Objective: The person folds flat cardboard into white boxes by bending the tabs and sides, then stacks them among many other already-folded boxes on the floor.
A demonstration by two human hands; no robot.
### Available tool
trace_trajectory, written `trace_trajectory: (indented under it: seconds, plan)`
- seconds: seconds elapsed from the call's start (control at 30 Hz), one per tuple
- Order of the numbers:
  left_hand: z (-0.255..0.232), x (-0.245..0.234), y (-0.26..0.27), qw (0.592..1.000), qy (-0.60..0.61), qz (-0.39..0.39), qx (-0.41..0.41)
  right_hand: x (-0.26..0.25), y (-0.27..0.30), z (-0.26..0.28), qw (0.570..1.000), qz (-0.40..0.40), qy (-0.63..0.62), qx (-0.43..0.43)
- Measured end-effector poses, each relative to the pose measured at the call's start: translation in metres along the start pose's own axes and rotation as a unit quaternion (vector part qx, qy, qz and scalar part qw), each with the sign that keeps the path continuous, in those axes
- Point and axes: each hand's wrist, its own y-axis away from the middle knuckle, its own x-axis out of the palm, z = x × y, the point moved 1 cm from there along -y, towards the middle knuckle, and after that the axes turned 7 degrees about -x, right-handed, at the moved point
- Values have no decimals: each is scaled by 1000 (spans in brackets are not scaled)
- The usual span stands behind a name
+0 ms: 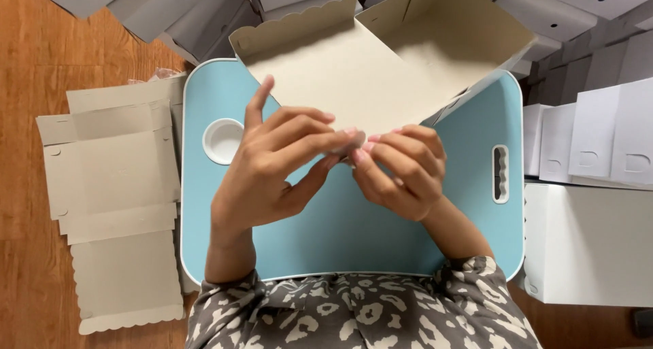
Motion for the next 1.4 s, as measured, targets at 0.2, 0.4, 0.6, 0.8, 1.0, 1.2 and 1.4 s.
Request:
trace_trajectory:
  seconds: [0.2, 0.4, 0.6, 0.8, 1.0, 1.2, 1.4]
  plan:
    - [6, -9, 9, 997, 29, 76, 16, -3, -9, 14, 999, 22, -4, -37]
    - [-1, -9, 12, 998, 21, 47, -42, -22, -25, 20, 983, 142, -103, 45]
    - [-2, -10, 13, 997, 9, 44, -58, -18, -20, 22, 994, 92, -59, -4]
    - [-2, -13, 14, 996, 5, 15, -90, -32, -15, 30, 977, 141, -117, 108]
    - [-8, -11, 15, 997, -36, 18, -58, -20, -12, 29, 985, 100, -121, 73]
    - [-17, -12, 16, 995, -81, 60, -26, -6, 3, 39, 996, 43, -67, 40]
    - [-16, -13, 18, 993, -90, 77, -4, -6, 4, 47, 995, 58, -47, 69]
